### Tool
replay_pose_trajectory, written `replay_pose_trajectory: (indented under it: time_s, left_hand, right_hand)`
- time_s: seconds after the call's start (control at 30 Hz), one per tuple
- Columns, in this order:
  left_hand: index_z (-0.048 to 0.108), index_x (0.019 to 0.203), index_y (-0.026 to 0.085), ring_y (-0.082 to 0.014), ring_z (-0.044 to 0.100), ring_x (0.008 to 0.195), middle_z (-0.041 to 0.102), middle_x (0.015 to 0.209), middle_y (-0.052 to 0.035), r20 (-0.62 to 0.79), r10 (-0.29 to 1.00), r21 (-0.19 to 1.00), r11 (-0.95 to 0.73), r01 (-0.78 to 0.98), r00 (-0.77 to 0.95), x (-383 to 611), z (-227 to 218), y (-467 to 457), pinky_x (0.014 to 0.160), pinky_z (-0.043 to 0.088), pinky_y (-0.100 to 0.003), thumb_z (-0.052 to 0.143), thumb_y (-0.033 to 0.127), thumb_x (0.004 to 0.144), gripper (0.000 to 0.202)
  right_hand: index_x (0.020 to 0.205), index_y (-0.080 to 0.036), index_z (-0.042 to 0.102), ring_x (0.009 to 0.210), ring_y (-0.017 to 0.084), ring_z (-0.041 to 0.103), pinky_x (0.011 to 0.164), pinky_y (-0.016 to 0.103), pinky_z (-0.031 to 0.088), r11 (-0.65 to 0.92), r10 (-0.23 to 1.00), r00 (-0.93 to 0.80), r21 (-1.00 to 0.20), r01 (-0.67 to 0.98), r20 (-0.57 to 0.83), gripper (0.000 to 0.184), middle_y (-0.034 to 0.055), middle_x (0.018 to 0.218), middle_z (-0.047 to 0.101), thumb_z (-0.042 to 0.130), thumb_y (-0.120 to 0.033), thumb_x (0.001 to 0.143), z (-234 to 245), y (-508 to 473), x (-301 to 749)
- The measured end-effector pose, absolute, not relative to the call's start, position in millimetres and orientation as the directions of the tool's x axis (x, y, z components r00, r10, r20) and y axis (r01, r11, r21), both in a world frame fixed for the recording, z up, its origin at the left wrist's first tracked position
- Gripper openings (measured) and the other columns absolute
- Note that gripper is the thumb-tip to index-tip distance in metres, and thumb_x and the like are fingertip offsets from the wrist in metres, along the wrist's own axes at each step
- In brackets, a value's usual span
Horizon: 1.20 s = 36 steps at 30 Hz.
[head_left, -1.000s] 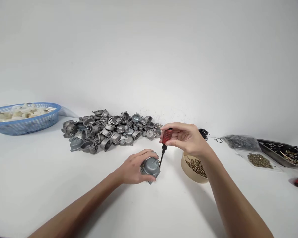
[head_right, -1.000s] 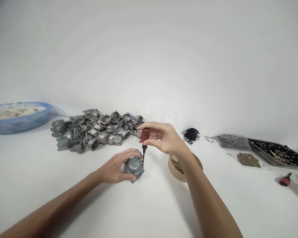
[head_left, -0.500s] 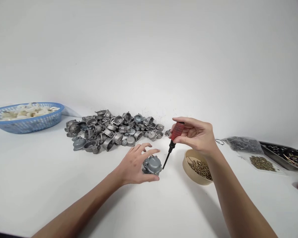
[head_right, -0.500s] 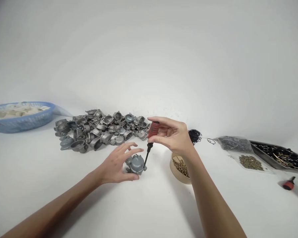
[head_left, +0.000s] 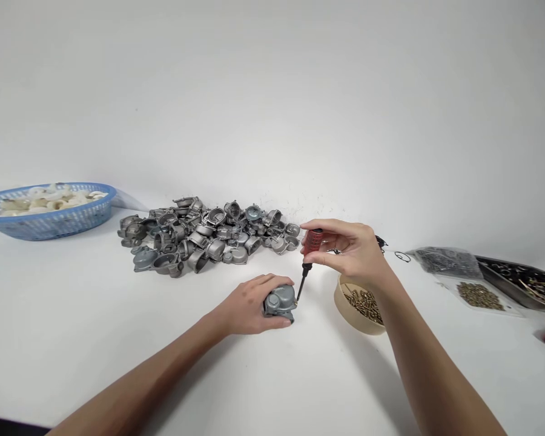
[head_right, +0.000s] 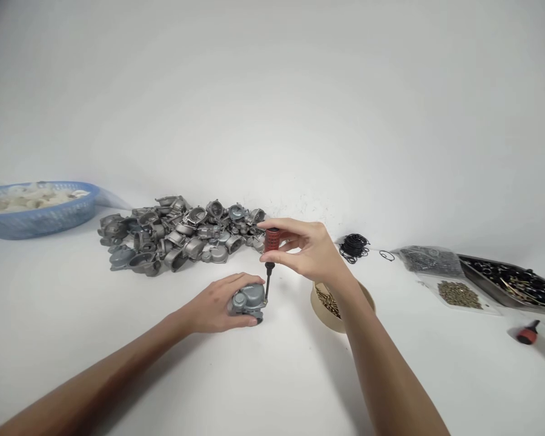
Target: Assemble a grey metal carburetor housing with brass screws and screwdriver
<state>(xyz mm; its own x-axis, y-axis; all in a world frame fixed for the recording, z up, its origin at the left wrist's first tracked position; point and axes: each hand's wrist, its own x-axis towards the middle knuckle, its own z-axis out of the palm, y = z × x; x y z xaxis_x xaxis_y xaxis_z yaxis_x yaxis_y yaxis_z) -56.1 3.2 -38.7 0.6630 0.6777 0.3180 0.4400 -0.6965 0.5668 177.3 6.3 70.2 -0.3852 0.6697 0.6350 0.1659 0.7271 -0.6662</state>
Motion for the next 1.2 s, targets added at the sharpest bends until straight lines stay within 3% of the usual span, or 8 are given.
replay_pose_trajectory:
  time_s: [0.33, 0.53, 0.9, 1.1, 1.2]
  left_hand:
    - [0.053, 0.127, 0.029, -0.022, 0.064, 0.107, 0.067, 0.122, -0.0012, 0.34, 0.705, 0.616, -0.667, 0.419, 0.622, -50.5, -40.6, 4.1, 0.098, 0.047, -0.037, 0.066, 0.036, 0.085, 0.044]
    - [0.055, 0.124, 0.028, -0.0205, 0.066, 0.099, 0.07, 0.114, -0.0001, 0.322, 0.73, 0.685, -0.619, 0.384, 0.602, -46.4, -40.3, 3.8, 0.094, 0.052, -0.036, 0.065, 0.033, 0.083, 0.043]
    - [0.055, 0.123, 0.029, -0.0197, 0.066, 0.096, 0.07, 0.11, 0.0015, 0.32, 0.731, 0.681, -0.62, 0.391, 0.603, -46.6, -39.6, 3.6, 0.092, 0.052, -0.034, 0.066, 0.033, 0.083, 0.042]
    - [0.056, 0.123, 0.027, -0.0197, 0.067, 0.094, 0.071, 0.108, 0.0004, 0.324, 0.736, 0.696, -0.611, 0.377, 0.595, -46.5, -40.7, 4.2, 0.09, 0.054, -0.033, 0.066, 0.033, 0.082, 0.043]
    - [0.056, 0.123, 0.028, -0.0197, 0.067, 0.095, 0.071, 0.109, 0.0007, 0.327, 0.736, 0.691, -0.614, 0.382, 0.592, -46.3, -41.0, 3.8, 0.091, 0.054, -0.034, 0.066, 0.032, 0.082, 0.042]
  right_hand:
    - [0.112, -0.025, 0.073, 0.076, 0.019, 0.073, 0.074, 0.039, 0.068, 0.697, 0.687, -0.406, -0.704, 0.133, 0.603, 0.04, 0.0019, 0.087, 0.073, 0.085, -0.023, 0.074, 68.3, 9.6, 180.3]
    - [0.111, -0.024, 0.073, 0.078, 0.019, 0.074, 0.075, 0.039, 0.069, 0.715, 0.674, -0.411, -0.68, 0.159, 0.613, 0.039, 0.0027, 0.091, 0.074, 0.084, -0.023, 0.074, 69.8, 9.1, 179.4]
    - [0.111, -0.024, 0.073, 0.078, 0.02, 0.073, 0.071, 0.038, 0.068, 0.73, 0.663, -0.395, -0.666, 0.154, 0.636, 0.037, 0.003, 0.091, 0.074, 0.083, -0.024, 0.075, 71.4, 5.8, 178.5]
    - [0.12, -0.024, 0.069, 0.089, 0.022, 0.074, 0.074, 0.038, 0.067, 0.702, 0.609, -0.536, -0.712, 0.022, 0.584, 0.034, 0.0071, 0.107, 0.073, 0.07, -0.018, 0.087, 73.7, 2.0, 183.9]
    - [0.115, -0.025, 0.071, 0.084, 0.019, 0.072, 0.07, 0.034, 0.065, 0.736, 0.62, -0.515, -0.666, 0.122, 0.591, 0.031, 0.0051, 0.099, 0.072, 0.073, -0.02, 0.084, 76.6, 1.6, 183.2]
